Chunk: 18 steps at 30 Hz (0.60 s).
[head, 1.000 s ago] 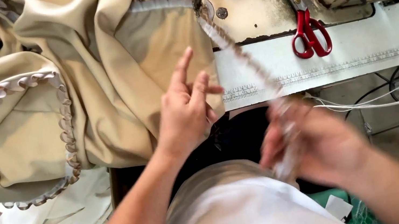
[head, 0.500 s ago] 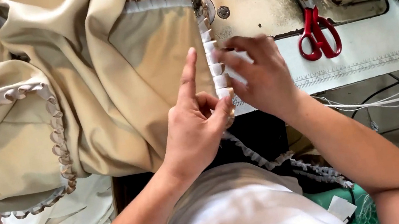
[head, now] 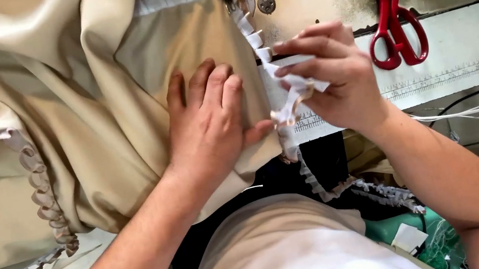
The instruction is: Sewing a ruffled trim onto the edge of a large piece of fabric using an industrial sewing machine and trimming excess with scissors.
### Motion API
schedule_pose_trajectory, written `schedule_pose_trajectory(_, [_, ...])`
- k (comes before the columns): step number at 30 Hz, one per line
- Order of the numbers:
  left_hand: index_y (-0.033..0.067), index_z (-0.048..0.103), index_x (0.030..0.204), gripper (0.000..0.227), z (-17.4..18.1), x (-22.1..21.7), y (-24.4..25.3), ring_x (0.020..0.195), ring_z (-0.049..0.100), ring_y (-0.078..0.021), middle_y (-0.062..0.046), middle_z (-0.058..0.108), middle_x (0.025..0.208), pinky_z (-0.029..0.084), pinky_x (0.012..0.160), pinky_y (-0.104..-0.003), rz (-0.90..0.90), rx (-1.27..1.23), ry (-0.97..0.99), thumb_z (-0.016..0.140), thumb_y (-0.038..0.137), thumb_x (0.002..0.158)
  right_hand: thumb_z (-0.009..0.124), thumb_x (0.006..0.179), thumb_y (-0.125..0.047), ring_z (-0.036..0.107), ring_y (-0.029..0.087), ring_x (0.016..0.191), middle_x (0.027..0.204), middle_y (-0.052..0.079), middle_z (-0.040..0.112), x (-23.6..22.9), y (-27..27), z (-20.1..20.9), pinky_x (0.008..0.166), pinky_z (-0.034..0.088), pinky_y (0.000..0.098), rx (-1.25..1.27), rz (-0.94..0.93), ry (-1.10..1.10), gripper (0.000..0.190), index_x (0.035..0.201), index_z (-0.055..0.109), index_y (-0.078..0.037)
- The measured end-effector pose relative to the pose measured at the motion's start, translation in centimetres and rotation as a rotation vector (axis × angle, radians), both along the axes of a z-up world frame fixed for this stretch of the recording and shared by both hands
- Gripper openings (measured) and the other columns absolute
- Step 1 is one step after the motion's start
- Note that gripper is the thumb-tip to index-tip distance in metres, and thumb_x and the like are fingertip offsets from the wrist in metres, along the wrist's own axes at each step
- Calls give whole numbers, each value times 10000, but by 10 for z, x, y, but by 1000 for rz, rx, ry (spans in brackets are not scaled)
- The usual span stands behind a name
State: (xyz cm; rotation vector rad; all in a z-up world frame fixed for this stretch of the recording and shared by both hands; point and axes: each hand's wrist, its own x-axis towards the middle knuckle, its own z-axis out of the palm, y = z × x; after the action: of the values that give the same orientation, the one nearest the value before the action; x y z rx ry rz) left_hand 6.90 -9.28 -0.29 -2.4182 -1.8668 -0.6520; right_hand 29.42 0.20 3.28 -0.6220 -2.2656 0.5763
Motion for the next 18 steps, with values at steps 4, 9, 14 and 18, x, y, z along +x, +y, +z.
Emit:
schedule_pose_trajectory(4, [68,620,1281,900,2,1,-2,1380,524,-278,-91,601,1380,357,1149,-588,57,58,51,851,758,751,691,1047,-212,680,359,1173,1238,95,787,-11,-5,3,1010,427,478,218,79,-113,200,1093,830,-75])
schedule_pose_trajectory(9, [78,604,1272,909,4,0,-1,1336,554,-253,-73,605,1374,378,1126,-565,65,103,80,827,792,757,644,1026,-162,726,331,1162,1252,27,797,-14,-7,-2,966,346,488,243,117,-232,211,1153,805,-114])
schedule_pose_trajectory(14, [94,619,1298,883,3,-1,-2,1353,549,-251,-59,620,1385,366,1134,-575,58,94,89,818,770,766,648,983,-72,708,329,1133,1240,-3,795,-20,-11,-2,973,340,498,294,83,-259,212,1116,801,-135])
schedule_pose_trajectory(18, [131,615,1361,895,8,-3,-1,1334,550,-221,-29,607,1382,378,1117,-550,69,90,129,819,742,740,681,921,-61,708,314,1123,1233,1,801,-22,-14,3,982,355,488,323,63,-291,216,1077,809,-135])
